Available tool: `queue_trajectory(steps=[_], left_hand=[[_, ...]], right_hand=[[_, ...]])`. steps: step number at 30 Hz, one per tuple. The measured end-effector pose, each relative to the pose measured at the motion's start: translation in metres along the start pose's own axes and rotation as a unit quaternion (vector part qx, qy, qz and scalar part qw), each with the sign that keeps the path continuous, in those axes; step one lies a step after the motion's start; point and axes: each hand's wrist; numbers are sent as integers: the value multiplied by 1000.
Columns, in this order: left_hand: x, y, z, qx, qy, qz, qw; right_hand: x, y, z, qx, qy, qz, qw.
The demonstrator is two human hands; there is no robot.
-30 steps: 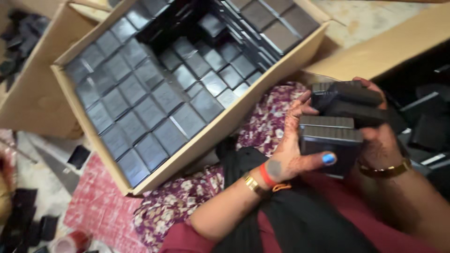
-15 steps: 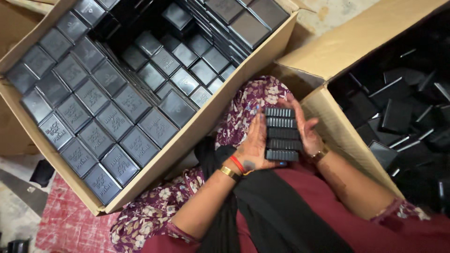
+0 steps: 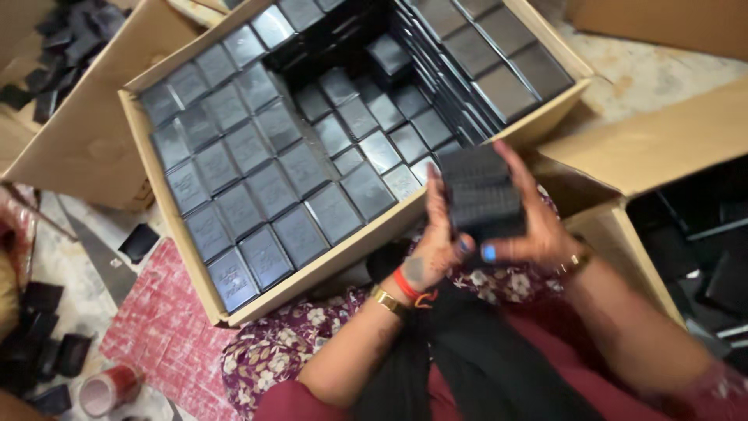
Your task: The person sits on the floor and packs black soap boxes one at a time into a cardboard display tray, picking boxes from a bulk box and pressing them into the tray slots. A second worker nearby also fills trays as the person continues filling the tray grid.
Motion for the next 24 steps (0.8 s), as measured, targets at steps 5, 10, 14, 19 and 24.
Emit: queue_trajectory(steps=[5,10,14,19,24], left_hand=[[-40,-10,55,106,570,170,797],[-67,-28,65,-138,779,133,596],[-76,-30,58,-107,774,126,611],[-83,-26,53,-91,779,130,606],[-82,-23,48,-70,781,151,601]], right_hand=[[23,150,28,100,238,1,966],[87,279,108,311,215,-1,926],[139,300,141,286,86,-186,936],[143,292,147,361,-66,-319,874],[135,274,144,383,-174,-325,847]])
Point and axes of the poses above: each hand's wrist, its own y-axis towards the middle knuckle, its own x-axis out of the palm, z = x × y, and after that the axes turned 15 degrees about -y, right-handed
